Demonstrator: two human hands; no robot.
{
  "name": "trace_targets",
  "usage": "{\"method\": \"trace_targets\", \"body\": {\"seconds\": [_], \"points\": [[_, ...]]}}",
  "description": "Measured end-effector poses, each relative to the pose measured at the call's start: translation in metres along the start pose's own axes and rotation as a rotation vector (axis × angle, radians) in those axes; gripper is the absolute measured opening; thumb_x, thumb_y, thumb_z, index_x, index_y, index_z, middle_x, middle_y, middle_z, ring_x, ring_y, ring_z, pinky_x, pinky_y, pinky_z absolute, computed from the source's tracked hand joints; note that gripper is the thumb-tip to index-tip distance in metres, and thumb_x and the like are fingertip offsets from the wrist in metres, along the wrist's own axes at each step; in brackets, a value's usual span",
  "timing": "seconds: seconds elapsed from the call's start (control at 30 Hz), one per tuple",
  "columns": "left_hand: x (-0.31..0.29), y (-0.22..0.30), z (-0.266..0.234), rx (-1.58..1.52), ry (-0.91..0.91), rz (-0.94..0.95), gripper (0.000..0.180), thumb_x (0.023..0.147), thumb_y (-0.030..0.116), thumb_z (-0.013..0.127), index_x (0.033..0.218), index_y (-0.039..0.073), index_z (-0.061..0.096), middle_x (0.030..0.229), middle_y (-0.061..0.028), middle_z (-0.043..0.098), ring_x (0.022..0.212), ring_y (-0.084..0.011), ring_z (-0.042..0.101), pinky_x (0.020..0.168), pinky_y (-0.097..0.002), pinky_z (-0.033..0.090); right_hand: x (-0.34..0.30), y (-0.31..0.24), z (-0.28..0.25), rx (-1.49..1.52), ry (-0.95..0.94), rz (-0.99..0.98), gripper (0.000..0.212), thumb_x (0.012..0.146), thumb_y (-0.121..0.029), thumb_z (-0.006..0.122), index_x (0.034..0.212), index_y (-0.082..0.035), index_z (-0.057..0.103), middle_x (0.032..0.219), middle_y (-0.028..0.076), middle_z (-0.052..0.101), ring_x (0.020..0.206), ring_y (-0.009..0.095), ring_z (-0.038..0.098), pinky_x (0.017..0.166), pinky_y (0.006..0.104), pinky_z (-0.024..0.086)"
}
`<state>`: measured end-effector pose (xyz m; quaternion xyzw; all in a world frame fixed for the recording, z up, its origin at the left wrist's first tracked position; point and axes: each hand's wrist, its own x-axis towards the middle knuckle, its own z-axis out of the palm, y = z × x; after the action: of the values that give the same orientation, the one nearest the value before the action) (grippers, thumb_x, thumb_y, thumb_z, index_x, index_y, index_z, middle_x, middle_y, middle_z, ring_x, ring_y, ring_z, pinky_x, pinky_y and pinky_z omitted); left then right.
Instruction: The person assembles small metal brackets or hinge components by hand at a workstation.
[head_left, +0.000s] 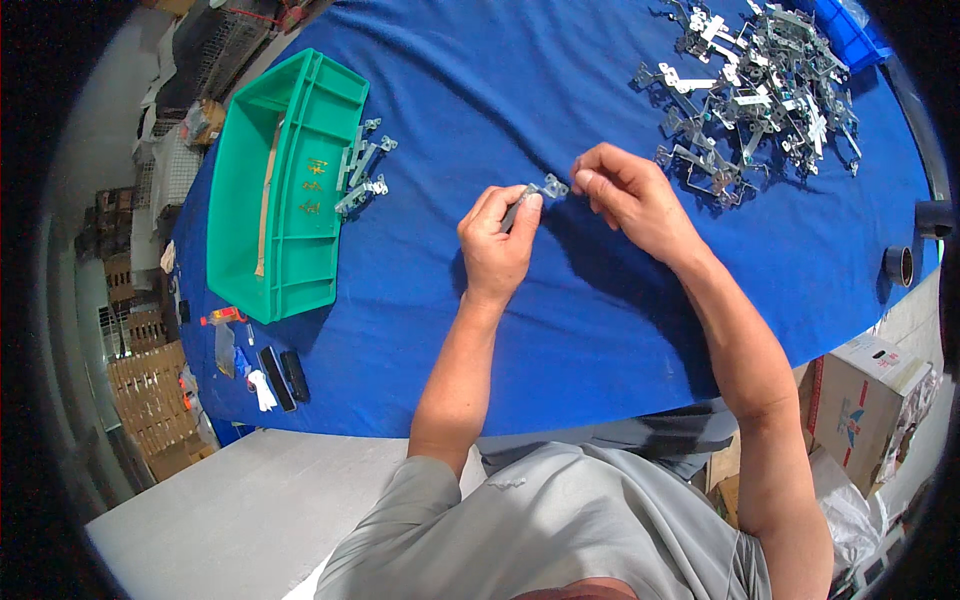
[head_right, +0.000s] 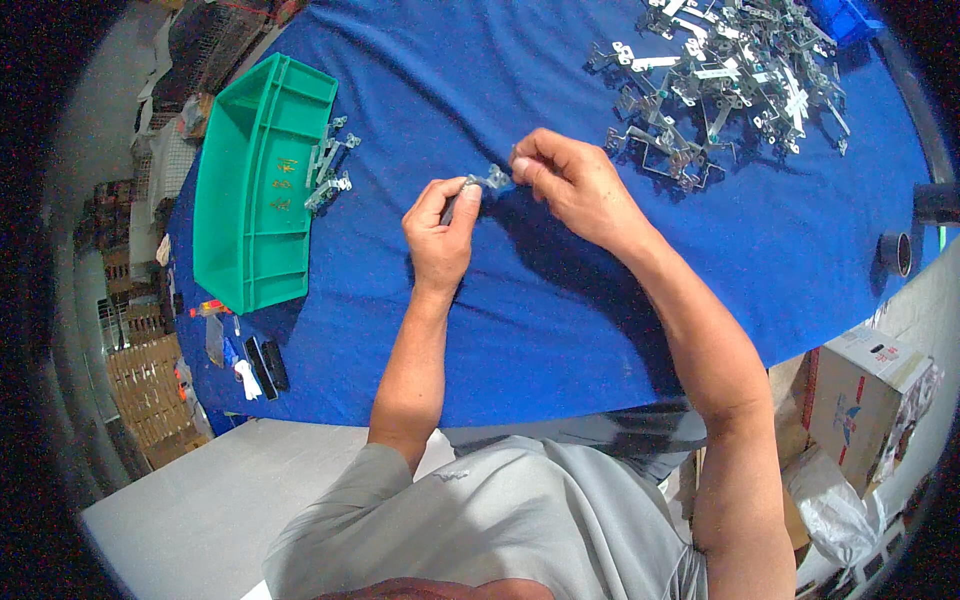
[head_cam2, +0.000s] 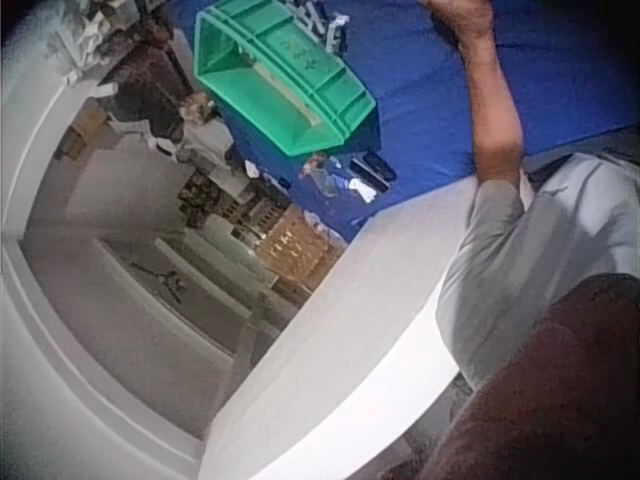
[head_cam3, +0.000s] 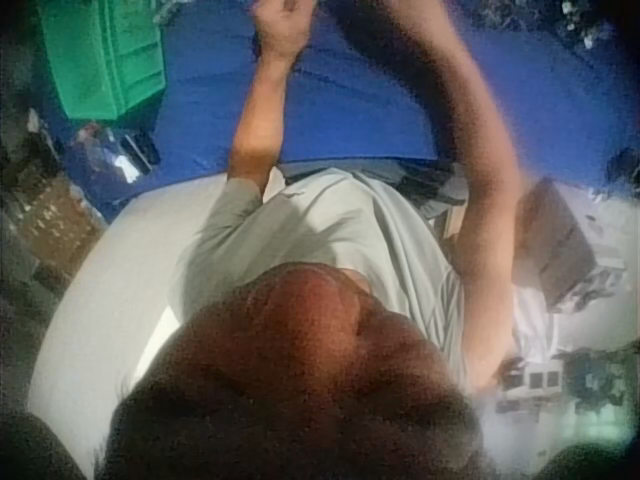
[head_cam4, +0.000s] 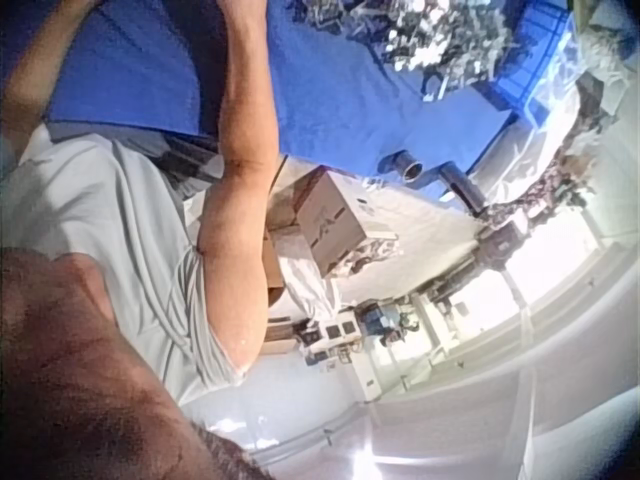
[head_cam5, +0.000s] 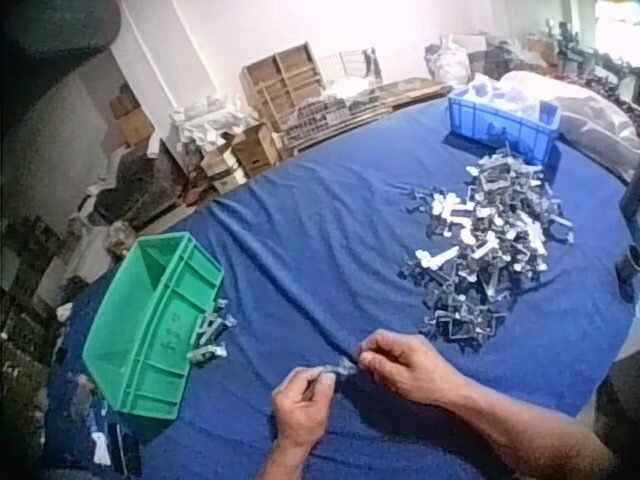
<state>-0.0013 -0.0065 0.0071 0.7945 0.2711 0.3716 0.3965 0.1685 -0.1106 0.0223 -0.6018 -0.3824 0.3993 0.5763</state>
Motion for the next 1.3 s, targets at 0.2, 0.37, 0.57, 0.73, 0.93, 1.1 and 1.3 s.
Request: {"method": "trace_targets", "body": {"seconds": [0.2, 0.37, 0.57, 0.73, 0.93, 1.1, 1.3], "points": [[-0.002, -0.006, -0.001, -0.096, 0.067, -0.059, 0.007, 0.091, 0.005, 0.069, 0.093, -0.002, 0.068, 0.076, -0.0034, 0.062, 0.065, -0.0079, 0.053, 0.057, -0.0256, 0.043, -0.002, -0.003, 0.004, -0.114, -0.161, 0.082, 0.02, 0.096, -0.014, 0.06, 0.104, 0.003, 0.068, 0.079, 0.006, 0.069, 0.066, 0.011, 0.061, 0.061, 0.0291, 0.052], [-0.002, -0.004, -0.001, -0.103, 0.038, -0.097, 0.009, 0.09, 0.006, 0.069, 0.093, -0.003, 0.068, 0.076, -0.0046, 0.062, 0.064, -0.0088, 0.054, 0.057, -0.0258, 0.044, -0.002, 0.001, 0.003, -0.137, -0.18, 0.053, 0.021, 0.096, -0.014, 0.062, 0.105, 0.004, 0.067, 0.079, 0.007, 0.068, 0.066, 0.011, 0.063, 0.061, 0.0288, 0.053], [0.001, 0.002, -0.001, -0.019, -0.004, -0.006, 0.01, 0.091, 0.007, 0.071, 0.095, -0.002, 0.071, 0.079, -0.0021, 0.063, 0.069, -0.0069, 0.054, 0.06, -0.0241, 0.043, -0.001, 0.007, 0.009, -0.012, -0.052, -0.007, 0.016, 0.096, -0.013, 0.063, 0.105, 0.0, 0.065, 0.077, 0.005, 0.065, 0.065, 0.01, 0.061, 0.058, 0.0266, 0.052], [0.002, 0.005, -0.002, 0.003, -0.052, 0.032, 0.009, 0.088, 0.006, 0.072, 0.092, -0.002, 0.071, 0.074, -0.0076, 0.063, 0.063, -0.014, 0.06, 0.057, -0.0287, 0.046, 0.0, 0.01, 0.004, -0.348, -0.027, -0.288, 0.015, 0.097, -0.015, 0.063, 0.103, -0.001, 0.063, 0.089, 0.006, 0.064, 0.08, 0.012, 0.06, 0.068, 0.0302, 0.051], [-0.001, 0.0, -0.004, -0.05, 0.03, -0.037, 0.011, 0.091, 0.007, 0.071, 0.095, -0.003, 0.07, 0.08, -0.0028, 0.064, 0.073, -0.0078, 0.057, 0.065, -0.0238, 0.046, 0.001, -0.002, 0.0, -0.078, -0.011, -0.001, 0.018, 0.098, -0.016, 0.06, 0.102, 0.001, 0.066, 0.084, 0.005, 0.066, 0.073, 0.011, 0.058, 0.065, 0.029, 0.049], [-0.001, -0.001, -0.002, -0.11, 0.057, -0.059, 0.008, 0.091, 0.005, 0.07, 0.094, -0.002, 0.07, 0.079, -0.0027, 0.063, 0.069, -0.007, 0.055, 0.06, -0.0241, 0.044, -0.002, -0.005, 0.002, -0.119, -0.167, 0.112, 0.02, 0.096, -0.015, 0.06, 0.1, 0.003, 0.068, 0.077, 0.004, 0.068, 0.064, 0.01, 0.059, 0.06, 0.0283, 0.05], [-0.001, -0.002, -0.003, -0.063, 0.015, -0.068, 0.009, 0.092, 0.006, 0.07, 0.095, -0.003, 0.071, 0.082, -0.0001, 0.064, 0.071, -0.0053, 0.054, 0.062, -0.0227, 0.043, -0.002, 0.0, 0.004, -0.134, -0.156, 0.075, 0.018, 0.096, -0.015, 0.062, 0.102, 0.002, 0.067, 0.074, 0.005, 0.066, 0.063, 0.01, 0.06, 0.058, 0.0294, 0.051]]}}
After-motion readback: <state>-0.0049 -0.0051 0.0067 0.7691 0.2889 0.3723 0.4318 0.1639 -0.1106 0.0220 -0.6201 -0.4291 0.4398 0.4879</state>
